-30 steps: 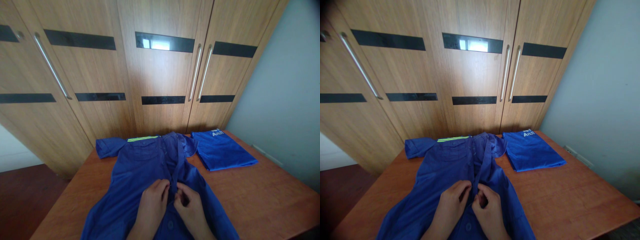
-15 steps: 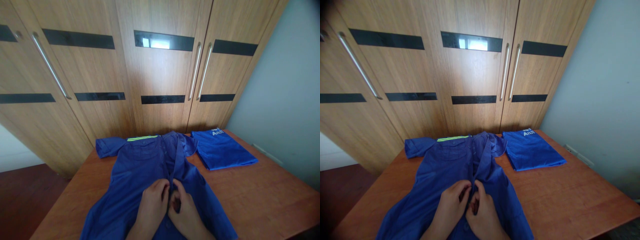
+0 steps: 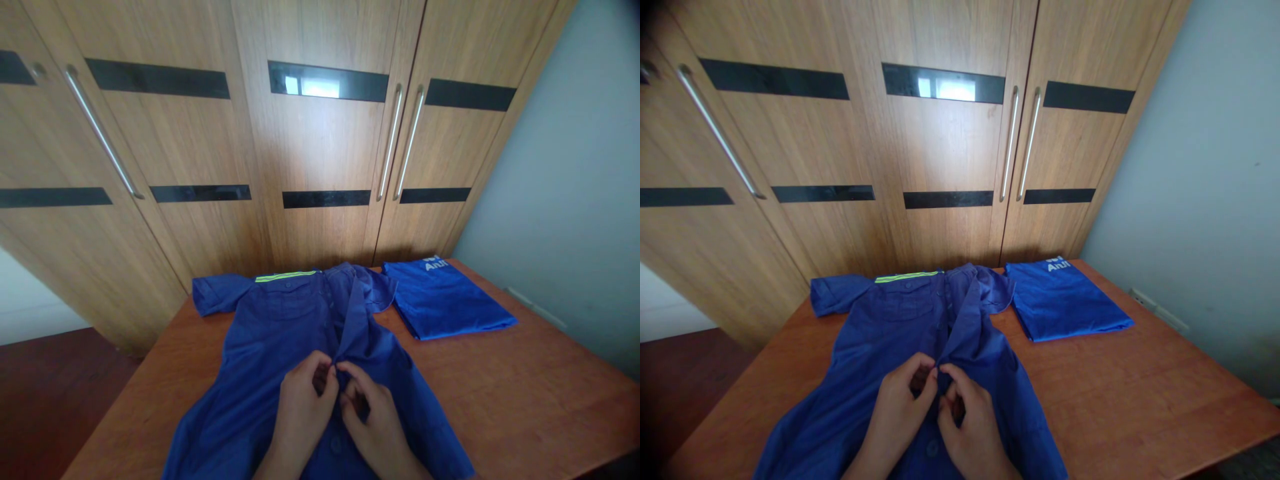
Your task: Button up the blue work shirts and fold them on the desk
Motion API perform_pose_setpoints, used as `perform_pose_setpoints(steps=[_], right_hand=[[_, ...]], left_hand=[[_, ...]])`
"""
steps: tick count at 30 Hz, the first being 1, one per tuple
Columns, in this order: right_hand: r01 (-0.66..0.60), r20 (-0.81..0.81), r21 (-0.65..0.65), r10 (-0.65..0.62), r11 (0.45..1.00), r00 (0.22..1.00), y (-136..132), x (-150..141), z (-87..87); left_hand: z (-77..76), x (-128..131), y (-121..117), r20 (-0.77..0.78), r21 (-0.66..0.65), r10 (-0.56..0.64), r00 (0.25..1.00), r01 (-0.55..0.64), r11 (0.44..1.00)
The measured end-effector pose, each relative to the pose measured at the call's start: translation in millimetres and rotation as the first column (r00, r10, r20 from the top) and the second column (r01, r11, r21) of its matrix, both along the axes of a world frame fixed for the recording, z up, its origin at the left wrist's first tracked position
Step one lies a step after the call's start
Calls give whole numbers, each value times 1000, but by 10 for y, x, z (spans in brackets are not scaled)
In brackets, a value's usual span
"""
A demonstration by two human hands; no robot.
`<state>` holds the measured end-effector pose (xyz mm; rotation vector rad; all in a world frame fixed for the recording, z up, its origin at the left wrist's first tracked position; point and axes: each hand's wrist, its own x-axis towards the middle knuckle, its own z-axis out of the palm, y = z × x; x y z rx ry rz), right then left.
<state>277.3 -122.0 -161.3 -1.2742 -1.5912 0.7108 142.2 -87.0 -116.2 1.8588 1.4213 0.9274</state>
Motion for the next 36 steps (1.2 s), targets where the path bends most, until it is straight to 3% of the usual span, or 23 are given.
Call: perform_pose_setpoints(steps=[9,18,23,30,36], right_hand=[[199,100,94,-208,976,973,42,58,-35],[216,220,138,-243,967,945,31,61,-87],[202,290,86,-219,976,932,39,71,-96],[207,229,60,-215,977,949,24,70,-37],[205,183,106,-222,973,958,18,67,-3]], left_hand=[[-98,43,-22,-123,68,-64,990,73,995],[-94,33,-13,-138,67,-102,985,112,991],[-59,48,-35,-140,76,-132,981,144,987],[-36,36,-31,-112,40,-118,987,123,992],[-40,-13,11,-23,-82,-128,991,126,989]])
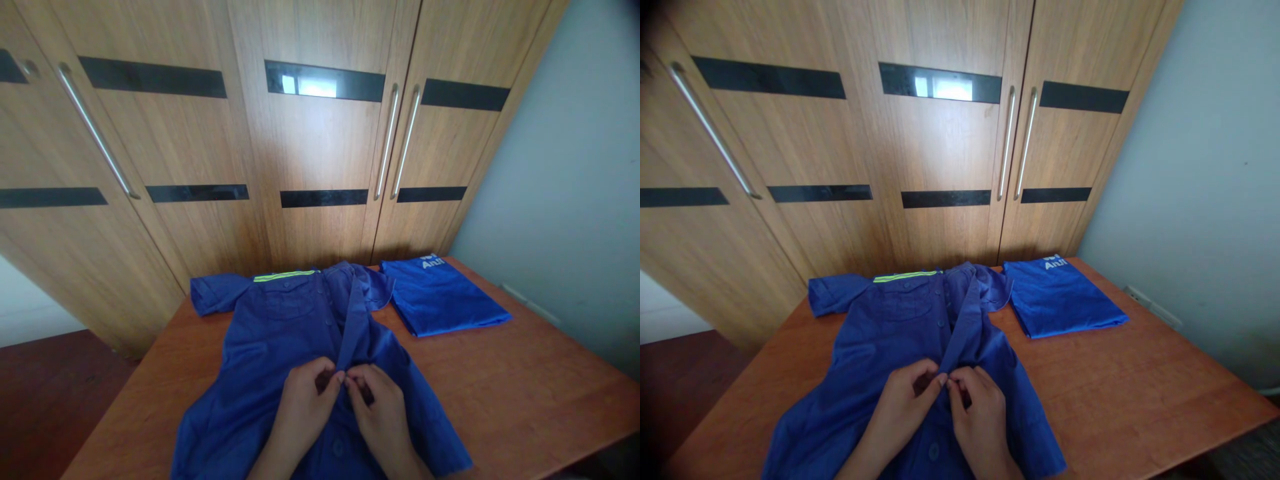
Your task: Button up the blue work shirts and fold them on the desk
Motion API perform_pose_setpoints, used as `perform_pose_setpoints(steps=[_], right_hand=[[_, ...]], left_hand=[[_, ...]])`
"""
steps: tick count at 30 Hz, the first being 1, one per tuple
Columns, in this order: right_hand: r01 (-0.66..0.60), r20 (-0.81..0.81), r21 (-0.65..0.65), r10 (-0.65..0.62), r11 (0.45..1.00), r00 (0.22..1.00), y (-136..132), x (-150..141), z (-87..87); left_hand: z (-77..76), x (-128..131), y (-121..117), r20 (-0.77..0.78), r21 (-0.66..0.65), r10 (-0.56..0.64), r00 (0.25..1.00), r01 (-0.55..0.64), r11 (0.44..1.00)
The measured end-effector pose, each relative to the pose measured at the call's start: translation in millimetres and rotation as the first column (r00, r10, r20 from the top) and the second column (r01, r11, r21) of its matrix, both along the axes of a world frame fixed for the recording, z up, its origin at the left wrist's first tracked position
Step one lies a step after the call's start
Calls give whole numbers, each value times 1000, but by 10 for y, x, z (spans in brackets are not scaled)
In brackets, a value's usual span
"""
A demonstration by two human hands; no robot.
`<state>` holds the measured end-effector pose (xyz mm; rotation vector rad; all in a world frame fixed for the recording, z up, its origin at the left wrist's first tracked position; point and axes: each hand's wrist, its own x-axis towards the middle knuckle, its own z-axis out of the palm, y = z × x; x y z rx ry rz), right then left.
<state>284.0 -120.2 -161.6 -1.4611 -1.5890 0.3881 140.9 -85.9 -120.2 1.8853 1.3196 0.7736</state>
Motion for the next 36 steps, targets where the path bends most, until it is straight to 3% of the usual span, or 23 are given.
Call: perform_pose_setpoints(steps=[4,14,24,27,31,36], right_hand=[[-12,-39,7,13,1000,999,-3,2,21],[-49,-73,39,52,998,996,-22,-5,20],[-28,-215,-7,26,1000,976,-28,-34,78],[-60,-386,-117,10,991,923,1,-12,89],[-186,-633,-203,16,961,774,46,32,74],[-232,-743,-213,-3,949,669,65,52,31]], left_hand=[[-39,-16,35,103,-84,8,995,0,996],[-34,3,45,186,-189,22,982,14,982],[-75,0,52,197,-145,-11,980,40,989],[-65,4,42,186,-119,-17,982,40,992],[-30,23,14,124,-60,-15,992,22,998],[-17,56,-20,-8,69,-12,1000,12,998]])
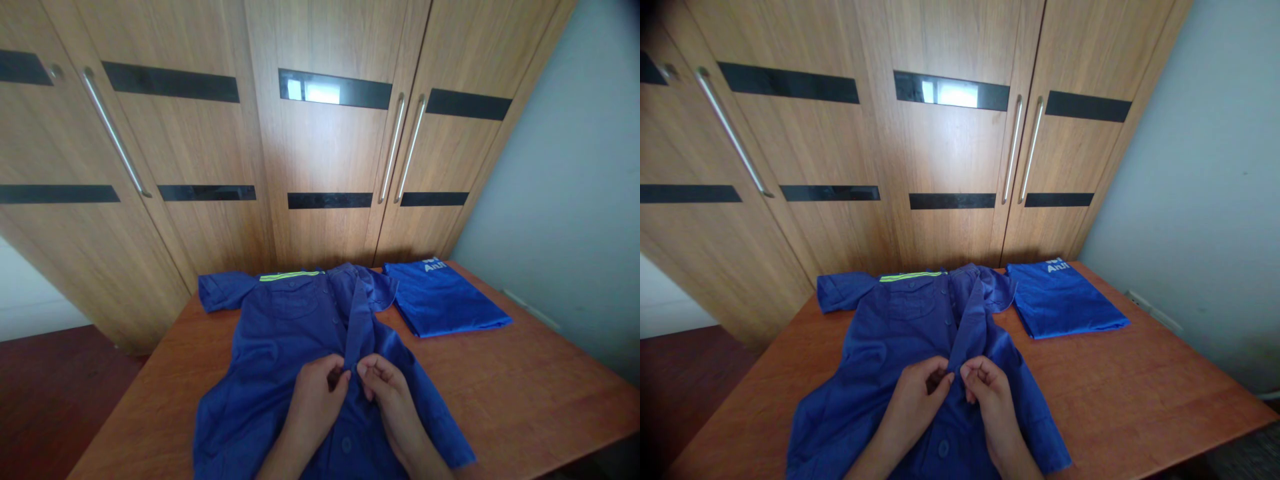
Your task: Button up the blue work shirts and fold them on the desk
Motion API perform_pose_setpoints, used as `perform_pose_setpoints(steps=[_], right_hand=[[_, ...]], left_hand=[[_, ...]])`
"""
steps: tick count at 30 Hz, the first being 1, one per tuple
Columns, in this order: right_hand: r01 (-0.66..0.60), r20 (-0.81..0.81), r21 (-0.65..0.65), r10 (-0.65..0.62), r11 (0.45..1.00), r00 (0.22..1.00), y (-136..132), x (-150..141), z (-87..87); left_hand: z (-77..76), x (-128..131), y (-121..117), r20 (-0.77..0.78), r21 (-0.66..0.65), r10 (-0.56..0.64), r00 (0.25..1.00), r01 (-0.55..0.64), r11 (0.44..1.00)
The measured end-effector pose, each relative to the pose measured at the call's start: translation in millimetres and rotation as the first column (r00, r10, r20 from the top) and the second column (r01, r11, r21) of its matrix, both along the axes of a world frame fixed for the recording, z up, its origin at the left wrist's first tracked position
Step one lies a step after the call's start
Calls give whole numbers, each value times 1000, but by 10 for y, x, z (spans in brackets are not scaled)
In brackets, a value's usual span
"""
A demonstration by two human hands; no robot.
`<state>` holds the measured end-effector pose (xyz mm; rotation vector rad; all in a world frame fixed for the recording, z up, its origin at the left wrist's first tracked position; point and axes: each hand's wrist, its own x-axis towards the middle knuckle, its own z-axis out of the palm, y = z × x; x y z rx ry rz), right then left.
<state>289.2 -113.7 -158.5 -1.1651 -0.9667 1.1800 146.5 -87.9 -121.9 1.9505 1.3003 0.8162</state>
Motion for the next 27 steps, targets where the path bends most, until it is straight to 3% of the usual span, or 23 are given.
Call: perform_pose_setpoints(steps=[6,10,16,20,24,27], right_hand=[[-11,-4,-7,11,1000,1000,15,-4,25],[-5,63,-4,6,1000,998,26,-33,33],[30,286,102,-58,994,957,41,-63,-72],[-47,555,180,-62,983,829,15,-76,-113],[-119,793,199,-89,973,603,-55,-98,-130],[-179,883,189,-88,966,461,-132,-98,-125]], left_hand=[[2,1,-17,-173,100,25,985,-7,995],[22,-8,-24,-203,135,51,978,-24,991],[-10,-30,-18,-297,133,66,953,-27,991],[-72,-83,6,-443,69,49,895,-21,997],[-105,-147,-27,-495,3,46,868,-51,999],[-99,-197,-98,-522,-24,43,852,-65,998]])
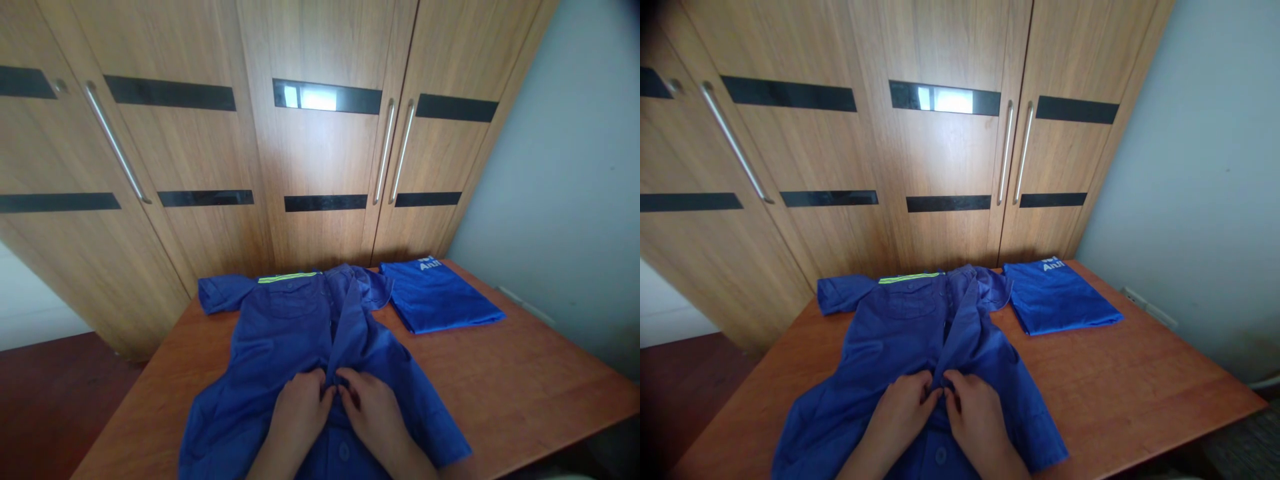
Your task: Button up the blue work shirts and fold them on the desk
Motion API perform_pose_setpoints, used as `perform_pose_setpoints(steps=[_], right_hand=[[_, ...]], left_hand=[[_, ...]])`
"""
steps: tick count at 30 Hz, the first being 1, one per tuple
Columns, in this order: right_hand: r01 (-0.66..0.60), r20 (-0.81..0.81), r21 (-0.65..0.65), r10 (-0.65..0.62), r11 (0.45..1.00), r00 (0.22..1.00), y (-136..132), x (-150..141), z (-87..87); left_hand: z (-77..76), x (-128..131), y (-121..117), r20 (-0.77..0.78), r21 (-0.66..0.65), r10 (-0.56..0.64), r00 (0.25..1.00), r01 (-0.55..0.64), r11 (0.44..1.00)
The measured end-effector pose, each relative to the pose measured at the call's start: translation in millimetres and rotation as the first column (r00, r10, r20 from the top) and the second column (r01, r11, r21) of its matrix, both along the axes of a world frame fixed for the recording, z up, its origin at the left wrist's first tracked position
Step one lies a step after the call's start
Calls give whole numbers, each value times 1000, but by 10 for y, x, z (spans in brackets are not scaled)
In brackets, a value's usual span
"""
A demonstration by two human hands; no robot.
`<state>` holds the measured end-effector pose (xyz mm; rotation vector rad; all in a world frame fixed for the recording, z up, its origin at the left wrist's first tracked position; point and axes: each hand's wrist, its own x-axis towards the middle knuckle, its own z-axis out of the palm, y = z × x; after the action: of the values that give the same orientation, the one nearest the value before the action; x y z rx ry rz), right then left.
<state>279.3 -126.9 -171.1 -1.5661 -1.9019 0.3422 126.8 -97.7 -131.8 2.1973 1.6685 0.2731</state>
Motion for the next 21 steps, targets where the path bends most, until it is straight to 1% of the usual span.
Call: perform_pose_setpoints(steps=[3,5,7,9,11,13,14,16,18,21], right_hand=[[-26,122,-17,28,1000,992,-49,45,52],[-31,197,-63,43,998,980,-33,98,146],[-17,250,-107,43,994,967,35,147,308],[21,260,-106,7,994,965,155,167,521],[63,239,-62,-46,996,970,319,147,738],[88,247,-35,-76,996,966,514,96,893],[104,271,-46,-88,993,959,615,68,932],[155,332,-105,-113,982,936,804,25,926],[216,376,-162,-143,963,916,947,14,831],[278,388,-175,-194,944,901,1044,58,624]], left_hand=[[56,-58,-65,-46,14,-27,999,28,1000],[149,-87,-72,-75,29,-48,996,50,998],[299,-85,-31,-85,53,-56,995,61,997],[488,-36,69,-62,110,-63,996,70,992],[666,57,227,-31,187,-78,996,83,979],[772,175,434,-19,238,-86,996,88,967],[784,234,546,-24,243,-79,997,82,967],[722,336,762,-42,226,-54,998,62,972],[575,401,930,-56,192,-35,998,46,980],[312,411,1049,-46,146,-21,999,28,989]])
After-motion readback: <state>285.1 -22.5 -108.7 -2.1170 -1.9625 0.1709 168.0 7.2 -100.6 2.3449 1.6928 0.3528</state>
